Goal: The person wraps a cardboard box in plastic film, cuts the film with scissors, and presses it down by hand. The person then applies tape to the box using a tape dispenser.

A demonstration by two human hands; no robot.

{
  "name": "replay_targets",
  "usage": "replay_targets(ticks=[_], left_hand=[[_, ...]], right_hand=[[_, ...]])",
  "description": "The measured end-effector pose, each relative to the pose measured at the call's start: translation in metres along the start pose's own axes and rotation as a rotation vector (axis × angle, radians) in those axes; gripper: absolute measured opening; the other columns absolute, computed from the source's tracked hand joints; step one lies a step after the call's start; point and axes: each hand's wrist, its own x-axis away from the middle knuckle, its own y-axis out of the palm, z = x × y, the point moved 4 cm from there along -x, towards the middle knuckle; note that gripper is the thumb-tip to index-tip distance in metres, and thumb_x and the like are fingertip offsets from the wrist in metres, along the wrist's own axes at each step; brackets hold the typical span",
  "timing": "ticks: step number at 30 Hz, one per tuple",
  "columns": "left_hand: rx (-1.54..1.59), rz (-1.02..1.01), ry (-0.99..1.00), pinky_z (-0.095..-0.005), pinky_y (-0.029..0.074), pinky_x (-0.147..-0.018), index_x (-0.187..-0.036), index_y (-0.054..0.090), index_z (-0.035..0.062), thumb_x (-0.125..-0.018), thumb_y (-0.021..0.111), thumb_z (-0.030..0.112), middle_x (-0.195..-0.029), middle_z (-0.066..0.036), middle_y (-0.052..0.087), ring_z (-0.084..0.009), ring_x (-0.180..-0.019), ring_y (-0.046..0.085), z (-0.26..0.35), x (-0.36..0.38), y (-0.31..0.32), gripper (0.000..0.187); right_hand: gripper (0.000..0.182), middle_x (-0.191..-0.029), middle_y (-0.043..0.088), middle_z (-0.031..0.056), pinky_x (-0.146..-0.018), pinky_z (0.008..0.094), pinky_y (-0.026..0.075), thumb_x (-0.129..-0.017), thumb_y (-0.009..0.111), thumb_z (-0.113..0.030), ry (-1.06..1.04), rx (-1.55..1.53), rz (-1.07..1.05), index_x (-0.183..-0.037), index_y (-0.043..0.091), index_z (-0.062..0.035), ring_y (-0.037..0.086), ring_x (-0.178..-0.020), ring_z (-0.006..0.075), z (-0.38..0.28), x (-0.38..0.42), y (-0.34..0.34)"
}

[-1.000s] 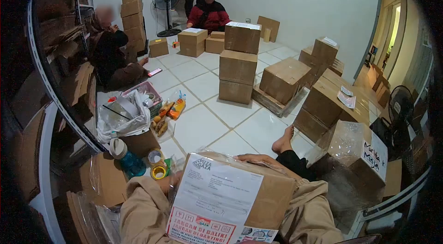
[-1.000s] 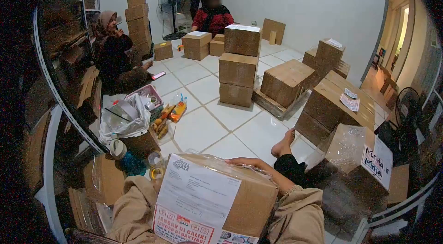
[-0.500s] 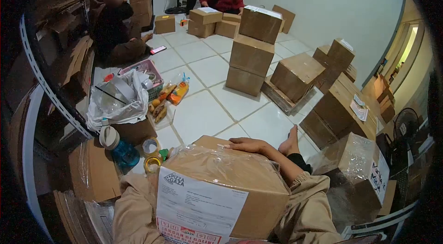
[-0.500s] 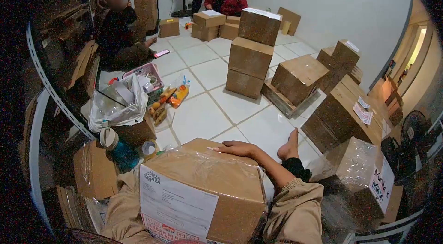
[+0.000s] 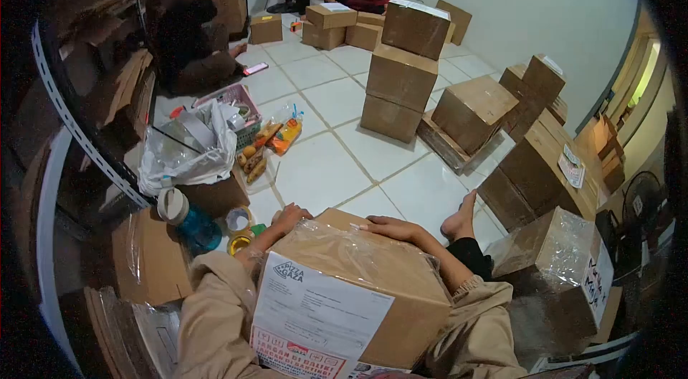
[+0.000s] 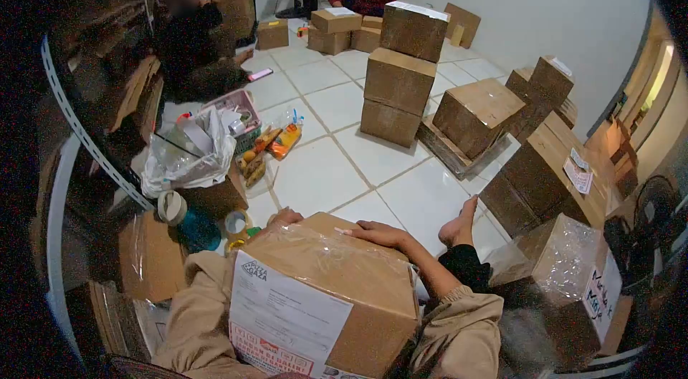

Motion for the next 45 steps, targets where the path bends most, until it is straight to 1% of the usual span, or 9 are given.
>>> replay_targets(ticks=[8, 11, 13, 27, 35, 38, 40, 42, 45], left_hand=[[0.022, 0.019, 0.127, -0.0497, 0.028, -0.095, -0.096, 0.067, 0.0212, -0.077, 0.054, 0.030, -0.095, -0.005, 0.062, -0.0204, -0.094, 0.053, -0.037, -0.019, 0.025, 0.025], [0.031, -0.001, 0.105, -0.0497, 0.027, -0.094, -0.097, 0.067, 0.0224, -0.077, 0.055, 0.032, -0.096, -0.004, 0.061, -0.0206, -0.095, 0.052, -0.034, -0.019, 0.024, 0.025], [0.042, -0.005, 0.105, -0.0497, 0.027, -0.094, -0.097, 0.067, 0.0232, -0.076, 0.056, 0.033, -0.097, -0.004, 0.060, -0.0207, -0.095, 0.052, -0.035, -0.017, 0.026, 0.025], [0.003, 0.027, 0.037, -0.0500, 0.024, -0.093, -0.097, 0.067, 0.0287, -0.074, 0.060, 0.043, -0.105, -0.003, 0.056, -0.0216, -0.100, 0.047, -0.024, -0.077, 0.015, 0.028], [0.089, 0.111, 0.147, -0.0497, 0.021, -0.095, -0.100, 0.065, 0.0318, -0.057, 0.071, 0.051, -0.103, 0.004, 0.058, -0.0186, -0.108, 0.046, -0.016, -0.078, 0.023, 0.048], [0.033, 0.083, 0.120, -0.0507, 0.021, -0.095, -0.102, 0.065, 0.0305, -0.061, 0.069, 0.048, -0.104, 0.002, 0.057, -0.0200, -0.108, 0.045, -0.015, -0.080, 0.027, 0.045], [-0.024, 0.073, 0.093, -0.0516, 0.020, -0.095, -0.104, 0.064, 0.0292, -0.064, 0.067, 0.044, -0.105, -0.001, 0.056, -0.0214, -0.109, 0.044, -0.014, -0.082, 0.028, 0.042], [-0.079, 0.077, 0.068, -0.0526, 0.019, -0.095, -0.105, 0.064, 0.0279, -0.067, 0.066, 0.041, -0.106, -0.003, 0.055, -0.0228, -0.110, 0.043, -0.014, -0.085, 0.023, 0.040], [0.003, 0.157, 0.036, -0.0569, 0.015, -0.096, -0.107, 0.064, 0.0225, -0.065, 0.067, 0.041, -0.102, -0.005, 0.057, -0.0244, -0.111, 0.043, -0.014, -0.089, 0.014, 0.046]], right_hand=[[0.093, -0.130, 0.040, 0.0264, -0.100, 0.0378, 0.032, -0.075, 0.050, -0.066, 0.020, -0.097, -0.047, -0.129, 0.036, 0.0080, 0.040, -0.121, 0.0325, -0.016, 0.007, -0.003], [0.093, -0.140, 0.026, 0.0243, -0.107, 0.0373, 0.021, -0.078, 0.051, -0.062, 0.051, -0.106, -0.095, -0.135, 0.024, 0.0067, 0.024, -0.131, 0.0311, -0.009, 0.003, -0.001], [0.089, -0.129, 0.042, 0.0245, -0.098, 0.0378, 0.034, -0.076, 0.051, -0.065, 0.027, -0.083, -0.036, -0.128, 0.038, 0.0067, 0.042, -0.119, 0.0309, -0.029, 0.016, 0.000], [0.096, -0.137, 0.031, 0.0256, -0.105, 0.0366, 0.024, -0.076, 0.047, -0.067, 0.007, -0.081, -0.037, -0.132, 0.029, 0.0092, 0.032, -0.127, 0.0306, -0.008, 0.015, -0.004], [0.079, -0.126, 0.046, 0.0171, -0.095, 0.0351, 0.036, -0.082, 0.045, -0.063, 0.008, -0.237, -0.111, -0.128, 0.042, 0.0010, 0.044, -0.114, 0.0239, -0.001, 0.011, -0.008], [0.075, -0.125, 0.048, 0.0146, -0.095, 0.0343, 0.035, -0.083, 0.045, -0.061, -0.025, -0.439, -0.239, -0.127, 0.043, -0.0007, 0.044, -0.114, 0.0216, 0.036, -0.003, -0.011], [0.074, -0.139, 0.026, 0.0098, -0.103, 0.0319, 0.020, -0.086, 0.032, -0.061, -0.089, -0.749, 0.860, -0.136, 0.024, -0.0062, 0.026, -0.125, 0.0225, 0.125, 0.041, -0.102], [0.077, -0.147, 0.013, 0.0056, -0.107, 0.0292, 0.012, -0.086, 0.028, -0.061, -0.096, -1.198, 1.289, -0.141, 0.013, -0.0098, 0.016, -0.131, 0.0229, 0.144, 0.063, -0.120], [0.080, -0.147, 0.014, 0.0045, -0.106, 0.0365, 0.012, -0.082, 0.030, -0.067, -0.056, -1.237, 1.365, -0.140, 0.015, -0.0137, 0.017, -0.131, 0.0237, 0.195, 0.050, -0.137]])
